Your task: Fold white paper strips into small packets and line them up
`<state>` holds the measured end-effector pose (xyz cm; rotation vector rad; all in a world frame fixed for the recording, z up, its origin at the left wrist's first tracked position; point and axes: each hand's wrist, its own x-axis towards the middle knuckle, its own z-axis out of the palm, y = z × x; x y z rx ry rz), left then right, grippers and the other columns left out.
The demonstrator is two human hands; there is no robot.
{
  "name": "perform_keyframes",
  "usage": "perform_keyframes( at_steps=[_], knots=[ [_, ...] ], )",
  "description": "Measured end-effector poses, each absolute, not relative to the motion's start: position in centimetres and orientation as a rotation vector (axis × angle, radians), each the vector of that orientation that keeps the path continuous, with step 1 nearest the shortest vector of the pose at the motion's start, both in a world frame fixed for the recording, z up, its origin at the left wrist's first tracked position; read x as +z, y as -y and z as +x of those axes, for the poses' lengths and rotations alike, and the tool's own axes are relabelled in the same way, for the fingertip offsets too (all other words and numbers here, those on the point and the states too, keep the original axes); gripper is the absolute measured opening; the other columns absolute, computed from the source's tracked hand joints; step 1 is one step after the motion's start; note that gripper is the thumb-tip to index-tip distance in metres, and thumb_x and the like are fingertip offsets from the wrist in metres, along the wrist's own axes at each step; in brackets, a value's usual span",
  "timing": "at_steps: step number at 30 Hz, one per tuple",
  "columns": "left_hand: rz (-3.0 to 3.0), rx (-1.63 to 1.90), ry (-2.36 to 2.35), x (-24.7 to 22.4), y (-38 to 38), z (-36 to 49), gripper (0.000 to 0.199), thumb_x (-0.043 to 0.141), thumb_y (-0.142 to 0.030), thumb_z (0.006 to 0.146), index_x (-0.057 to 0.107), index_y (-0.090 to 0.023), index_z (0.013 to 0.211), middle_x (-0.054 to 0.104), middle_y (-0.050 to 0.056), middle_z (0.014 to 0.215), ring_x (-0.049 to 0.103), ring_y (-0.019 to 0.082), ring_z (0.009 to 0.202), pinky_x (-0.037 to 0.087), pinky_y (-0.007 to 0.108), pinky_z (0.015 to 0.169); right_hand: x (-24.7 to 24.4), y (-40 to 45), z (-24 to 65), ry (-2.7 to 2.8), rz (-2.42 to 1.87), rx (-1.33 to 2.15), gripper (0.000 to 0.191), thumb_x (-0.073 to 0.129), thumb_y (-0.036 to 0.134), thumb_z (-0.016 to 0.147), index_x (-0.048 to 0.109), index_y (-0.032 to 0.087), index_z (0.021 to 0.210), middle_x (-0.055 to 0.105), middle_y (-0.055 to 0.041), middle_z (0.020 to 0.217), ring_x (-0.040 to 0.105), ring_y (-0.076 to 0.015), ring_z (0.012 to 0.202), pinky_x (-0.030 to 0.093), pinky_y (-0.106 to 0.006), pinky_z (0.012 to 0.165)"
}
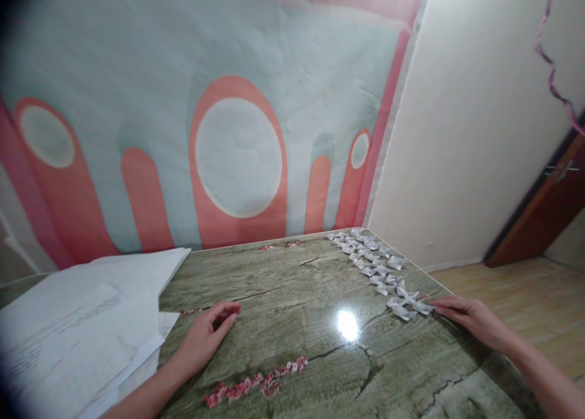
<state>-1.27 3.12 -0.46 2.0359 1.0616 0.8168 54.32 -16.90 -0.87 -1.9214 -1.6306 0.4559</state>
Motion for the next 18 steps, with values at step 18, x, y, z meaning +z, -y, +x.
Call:
perform_keyframes(
  at_steps=[18],
  knots=[
    [2.218,0.832,-1.04,-0.5,-3.1,-1.3,0.021,0.043,-0.026,0.085,0.06,-0.018,0.095,0.064,0.006,0.093,0.06,0.019,0.084,0.047,0.03,0.077,2.3,14.8,48.2,1.685,-1.865,0.054,0.032,0.056,0.047,0.078,0.069,0.025,0.098,0.068,-0.0089,0.099,0.064,-0.0251,0.088,0.051,-0.034,0.077]
  ],
)
